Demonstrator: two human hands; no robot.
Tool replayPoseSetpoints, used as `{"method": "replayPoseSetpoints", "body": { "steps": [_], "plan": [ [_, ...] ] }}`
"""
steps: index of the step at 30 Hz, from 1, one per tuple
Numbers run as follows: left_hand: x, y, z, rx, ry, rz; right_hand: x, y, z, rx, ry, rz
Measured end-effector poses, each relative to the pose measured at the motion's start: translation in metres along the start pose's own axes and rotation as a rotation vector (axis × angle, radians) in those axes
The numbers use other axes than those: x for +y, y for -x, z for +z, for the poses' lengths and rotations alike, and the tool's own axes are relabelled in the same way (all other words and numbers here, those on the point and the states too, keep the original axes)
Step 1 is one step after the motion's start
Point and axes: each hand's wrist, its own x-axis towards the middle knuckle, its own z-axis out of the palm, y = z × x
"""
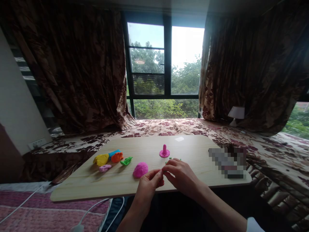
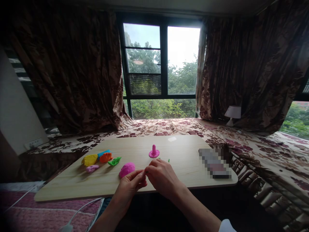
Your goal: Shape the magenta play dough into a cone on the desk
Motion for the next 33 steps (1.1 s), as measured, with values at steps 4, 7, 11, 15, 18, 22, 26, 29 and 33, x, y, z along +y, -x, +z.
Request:
{"method": "replayPoseSetpoints", "body": {
  "steps": [4,7,11,15,18,22,26,29,33],
  "plan": [
    [0.006,0.005,0.003,-0.019,-0.026,0.005,0.004,-0.001,0.011,0.034,-0.032,0.067],
    [0.008,0.01,0.006,-0.031,-0.029,0.007,0.023,-0.004,0.023,0.051,-0.068,0.176],
    [0.006,0.008,0.004,0.007,-0.029,-0.001,0.074,-0.008,0.023,0.035,-0.038,0.3],
    [-0.001,0.0,-0.002,0.045,-0.014,-0.009,0.115,-0.006,0.016,0.016,0.082,0.396],
    [-0.005,-0.003,-0.003,0.045,0.008,-0.019,0.125,-0.001,0.016,-0.011,0.138,0.399],
    [-0.004,-0.002,-0.003,0.051,0.022,-0.029,0.115,0.002,0.011,-0.011,0.167,0.37],
    [-0.001,-0.001,-0.002,0.054,0.014,-0.026,0.078,0.004,-0.002,0.048,0.148,0.29],
    [0.0,0.0,0.0,0.034,-0.015,-0.018,0.039,0.004,-0.007,0.031,0.079,0.148],
    [0.001,0.002,0.001,-0.001,-0.056,-0.001,0.003,0.001,-0.008,-0.043,0.022,-0.018]
  ]
}}
